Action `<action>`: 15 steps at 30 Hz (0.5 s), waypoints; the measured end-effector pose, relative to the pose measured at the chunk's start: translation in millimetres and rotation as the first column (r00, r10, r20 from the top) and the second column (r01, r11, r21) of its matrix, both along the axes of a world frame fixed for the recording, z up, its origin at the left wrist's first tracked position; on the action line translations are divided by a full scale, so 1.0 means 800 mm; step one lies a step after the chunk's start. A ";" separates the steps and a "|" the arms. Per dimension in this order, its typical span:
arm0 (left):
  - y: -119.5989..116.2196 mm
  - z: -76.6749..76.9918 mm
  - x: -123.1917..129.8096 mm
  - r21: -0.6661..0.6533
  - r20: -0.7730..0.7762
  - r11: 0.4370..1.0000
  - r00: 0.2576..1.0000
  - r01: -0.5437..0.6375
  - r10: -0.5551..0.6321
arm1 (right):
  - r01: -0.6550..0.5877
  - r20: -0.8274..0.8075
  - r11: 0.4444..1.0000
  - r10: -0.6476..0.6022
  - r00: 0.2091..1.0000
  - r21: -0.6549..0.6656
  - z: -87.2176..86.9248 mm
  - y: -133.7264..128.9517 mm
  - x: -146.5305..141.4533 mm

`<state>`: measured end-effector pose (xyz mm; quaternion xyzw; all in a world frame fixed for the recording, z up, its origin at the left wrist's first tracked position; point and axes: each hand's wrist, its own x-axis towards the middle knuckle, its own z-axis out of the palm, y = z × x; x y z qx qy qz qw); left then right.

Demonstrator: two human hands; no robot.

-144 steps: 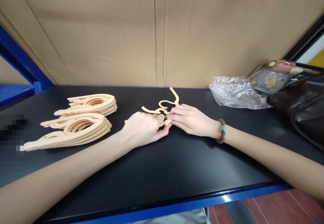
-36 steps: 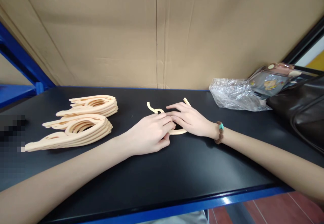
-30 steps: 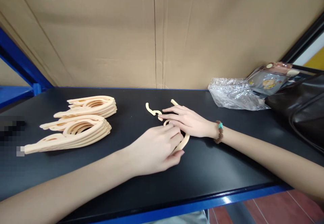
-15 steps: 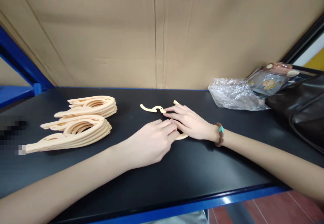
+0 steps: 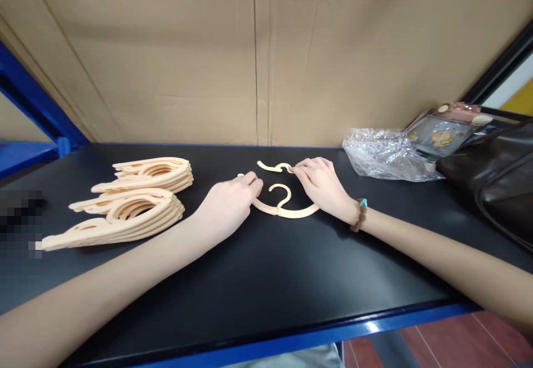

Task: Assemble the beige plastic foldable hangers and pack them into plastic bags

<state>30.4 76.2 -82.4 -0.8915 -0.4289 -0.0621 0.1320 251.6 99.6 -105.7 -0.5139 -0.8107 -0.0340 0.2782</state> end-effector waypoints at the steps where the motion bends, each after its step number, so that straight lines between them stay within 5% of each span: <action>1: 0.002 -0.001 -0.001 0.024 0.005 1.000 1.000 -0.019 0.019 | 0.025 -0.009 0.999 -0.026 1.000 -0.020 -0.002 0.003 0.002; 3: 0.003 -0.002 0.000 0.090 0.039 0.996 0.999 0.018 -0.022 | 0.053 -0.027 0.997 -0.055 0.998 -0.060 -0.004 0.008 0.005; 6: -0.002 -0.005 0.006 0.140 0.103 0.963 0.964 0.229 -0.244 | 0.042 -0.043 0.995 -0.046 0.998 -0.094 -0.006 0.013 0.008; 10: -0.020 -0.009 0.017 0.012 0.136 0.869 0.860 0.494 -0.491 | -0.024 -0.076 0.989 0.013 0.997 -0.145 -0.005 0.017 0.011; 15: -0.028 -0.010 0.022 -0.028 0.141 0.847 0.841 0.530 -0.522 | -0.059 -0.078 0.966 0.040 0.996 -0.251 0.011 0.026 0.028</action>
